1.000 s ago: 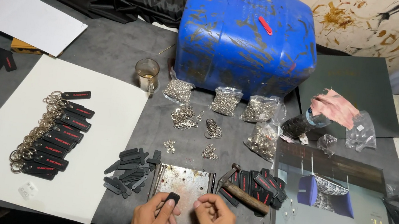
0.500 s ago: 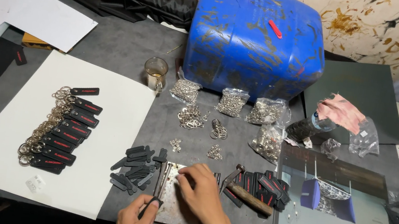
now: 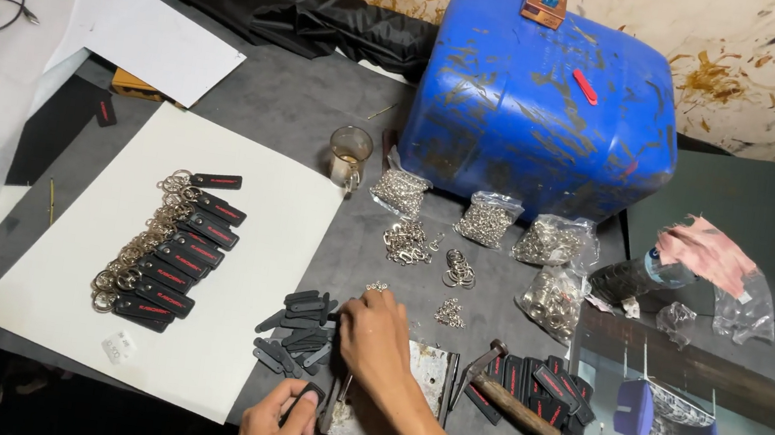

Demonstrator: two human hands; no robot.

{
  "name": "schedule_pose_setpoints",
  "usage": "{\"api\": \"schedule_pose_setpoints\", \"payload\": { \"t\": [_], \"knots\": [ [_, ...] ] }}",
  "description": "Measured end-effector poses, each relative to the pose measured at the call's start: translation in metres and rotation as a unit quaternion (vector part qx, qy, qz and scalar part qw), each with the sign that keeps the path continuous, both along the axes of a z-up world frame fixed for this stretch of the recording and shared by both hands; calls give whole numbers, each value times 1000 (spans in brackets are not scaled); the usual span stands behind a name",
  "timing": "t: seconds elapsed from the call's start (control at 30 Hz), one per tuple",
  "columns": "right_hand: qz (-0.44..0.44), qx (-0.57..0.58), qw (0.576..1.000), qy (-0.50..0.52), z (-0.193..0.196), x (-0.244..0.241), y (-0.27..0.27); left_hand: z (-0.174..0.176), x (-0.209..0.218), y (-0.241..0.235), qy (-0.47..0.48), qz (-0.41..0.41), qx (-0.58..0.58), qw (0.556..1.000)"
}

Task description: Assembling metal chains to plastic tags using a hammer and a jig to create keychains

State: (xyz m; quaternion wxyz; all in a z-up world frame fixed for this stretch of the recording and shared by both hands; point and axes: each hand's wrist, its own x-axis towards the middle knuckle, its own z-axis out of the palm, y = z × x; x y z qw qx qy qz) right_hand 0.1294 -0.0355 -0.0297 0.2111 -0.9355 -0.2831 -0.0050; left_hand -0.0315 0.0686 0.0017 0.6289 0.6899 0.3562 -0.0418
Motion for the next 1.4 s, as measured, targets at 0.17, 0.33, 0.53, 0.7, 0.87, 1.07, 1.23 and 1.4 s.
{"api": "schedule_pose_setpoints", "payload": {
  "t": [0.17, 0.33, 0.53, 0.7, 0.87, 1.07, 1.23, 1.4],
  "knots": [
    [-54, 209, 956, 196, 67, -17, -18, -11, 10, 7, -39, 2, -60, 997],
    [-57, 335, 867, 364, 74, -39, -54, 13, 22, 4, -36, -62, -52, 996],
    [-59, 351, 842, 404, 72, -56, -81, 29, 26, -10, -26, -183, -11, 983],
    [-66, 315, 874, 365, 73, -63, -92, 44, 27, -21, 23, -201, -42, 978],
    [-60, 306, 887, 340, 77, -68, -94, 35, 23, -27, 23, -212, -23, 977],
    [-58, 297, 898, 320, 81, -68, -98, 22, 20, -32, -20, -206, 25, 978],
    [-66, 296, 900, 312, 82, -71, -98, 34, 22, -33, 18, -206, 4, 978],
    [-71, 293, 902, 310, 83, -73, -97, 21, 20, -33, -10, -204, 13, 979]
  ]
}}
